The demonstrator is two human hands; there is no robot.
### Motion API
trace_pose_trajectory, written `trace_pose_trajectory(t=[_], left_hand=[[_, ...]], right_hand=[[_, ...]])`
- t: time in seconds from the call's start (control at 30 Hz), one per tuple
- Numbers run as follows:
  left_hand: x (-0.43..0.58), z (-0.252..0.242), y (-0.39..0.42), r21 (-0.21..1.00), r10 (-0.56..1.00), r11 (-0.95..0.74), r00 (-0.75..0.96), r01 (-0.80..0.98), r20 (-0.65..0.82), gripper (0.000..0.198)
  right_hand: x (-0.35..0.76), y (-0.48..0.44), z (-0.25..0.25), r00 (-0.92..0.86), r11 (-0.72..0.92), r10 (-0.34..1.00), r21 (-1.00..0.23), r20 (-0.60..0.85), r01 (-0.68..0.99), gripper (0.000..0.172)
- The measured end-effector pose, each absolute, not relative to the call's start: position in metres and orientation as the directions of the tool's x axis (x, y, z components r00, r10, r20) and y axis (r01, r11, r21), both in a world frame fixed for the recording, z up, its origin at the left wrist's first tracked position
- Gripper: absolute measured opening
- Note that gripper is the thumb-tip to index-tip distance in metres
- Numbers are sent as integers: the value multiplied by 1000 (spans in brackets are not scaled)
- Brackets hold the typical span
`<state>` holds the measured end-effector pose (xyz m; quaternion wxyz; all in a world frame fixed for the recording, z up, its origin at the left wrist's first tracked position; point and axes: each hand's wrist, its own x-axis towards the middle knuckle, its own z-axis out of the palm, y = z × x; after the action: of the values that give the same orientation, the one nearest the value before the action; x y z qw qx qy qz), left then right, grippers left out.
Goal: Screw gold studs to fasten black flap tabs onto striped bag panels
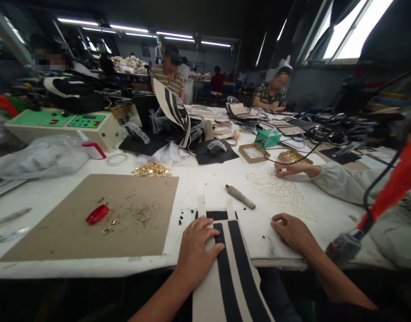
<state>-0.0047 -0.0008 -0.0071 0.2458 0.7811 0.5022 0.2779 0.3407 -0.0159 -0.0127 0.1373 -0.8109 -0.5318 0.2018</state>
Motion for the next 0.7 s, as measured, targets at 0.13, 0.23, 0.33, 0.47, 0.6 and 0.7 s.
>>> trace_pose_trajectory(t=[0.13,0.23,0.33,0.47,0.6,0.7], left_hand=[[-5,-4,-4,694,930,-348,328,630,168,24],[-6,-6,-6,707,927,-352,332,613,174,26],[-6,-7,-5,716,927,-353,330,602,180,26],[-5,-7,-4,720,930,-343,327,603,169,26],[-5,-9,-4,719,928,-347,330,602,171,26],[-6,-11,-4,712,926,-353,334,607,174,26]], right_hand=[[348,-14,-15,308,-346,938,-379,-161,858,25],[351,-12,-18,284,-314,949,-312,-139,897,25],[351,-12,-20,279,-295,955,-206,-102,933,31],[330,-15,-8,193,-186,981,-263,-1,947,31],[268,-18,19,148,-194,981,-607,-125,771,27],[218,-15,33,-81,-154,961,-758,-263,633,22]])
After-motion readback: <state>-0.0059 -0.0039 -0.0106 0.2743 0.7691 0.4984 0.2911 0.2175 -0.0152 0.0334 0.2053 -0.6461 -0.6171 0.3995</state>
